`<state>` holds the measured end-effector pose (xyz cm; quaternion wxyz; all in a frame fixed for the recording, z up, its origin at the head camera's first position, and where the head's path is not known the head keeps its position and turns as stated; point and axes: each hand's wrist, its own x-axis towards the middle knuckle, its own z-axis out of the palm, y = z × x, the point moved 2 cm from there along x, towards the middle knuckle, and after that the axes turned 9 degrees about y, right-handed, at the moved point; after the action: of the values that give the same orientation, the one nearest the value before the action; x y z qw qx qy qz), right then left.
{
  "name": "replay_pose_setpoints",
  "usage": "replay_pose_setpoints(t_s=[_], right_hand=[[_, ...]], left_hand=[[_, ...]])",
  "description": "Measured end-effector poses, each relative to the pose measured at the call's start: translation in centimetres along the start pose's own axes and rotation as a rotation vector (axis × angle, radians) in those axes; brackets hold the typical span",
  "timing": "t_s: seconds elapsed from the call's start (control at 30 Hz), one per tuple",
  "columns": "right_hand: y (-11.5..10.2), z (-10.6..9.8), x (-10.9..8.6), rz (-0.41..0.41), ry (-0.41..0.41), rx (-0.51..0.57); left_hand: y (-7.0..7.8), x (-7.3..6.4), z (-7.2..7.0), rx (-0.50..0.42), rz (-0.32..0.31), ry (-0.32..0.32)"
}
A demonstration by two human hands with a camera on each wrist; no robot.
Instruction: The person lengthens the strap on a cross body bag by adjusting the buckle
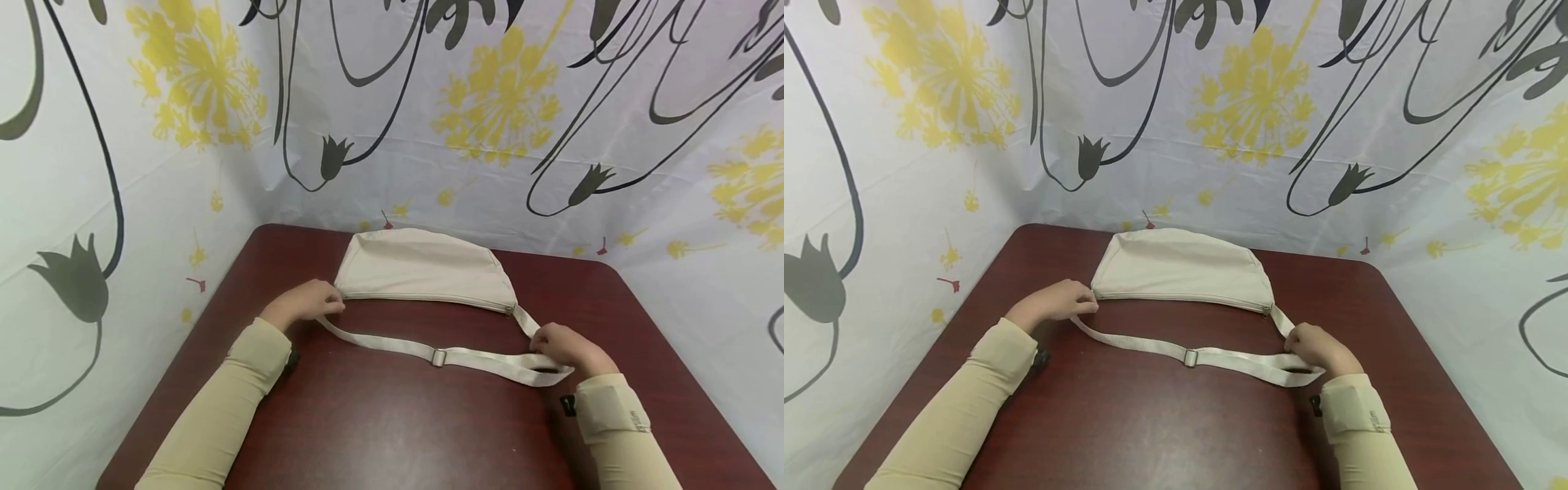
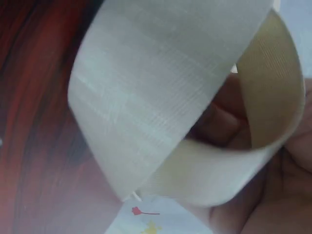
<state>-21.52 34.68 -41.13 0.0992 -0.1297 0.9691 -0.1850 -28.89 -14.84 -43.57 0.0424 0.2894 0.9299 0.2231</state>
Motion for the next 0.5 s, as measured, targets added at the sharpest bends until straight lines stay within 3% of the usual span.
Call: replay_pose_setpoints(t_s=[0.27, 0.5], right_hand=[[0.4, 0.1, -0.6, 0.120, -0.124, 0.035], [1.2, 0.2, -0.3, 0.019, -0.098, -0.040]], left_hand=[[0.0, 0.2, 0.1, -0.009, -0.038, -0.022], [-0.3, 0.2, 0.3, -0.030, -0.038, -0.031]])
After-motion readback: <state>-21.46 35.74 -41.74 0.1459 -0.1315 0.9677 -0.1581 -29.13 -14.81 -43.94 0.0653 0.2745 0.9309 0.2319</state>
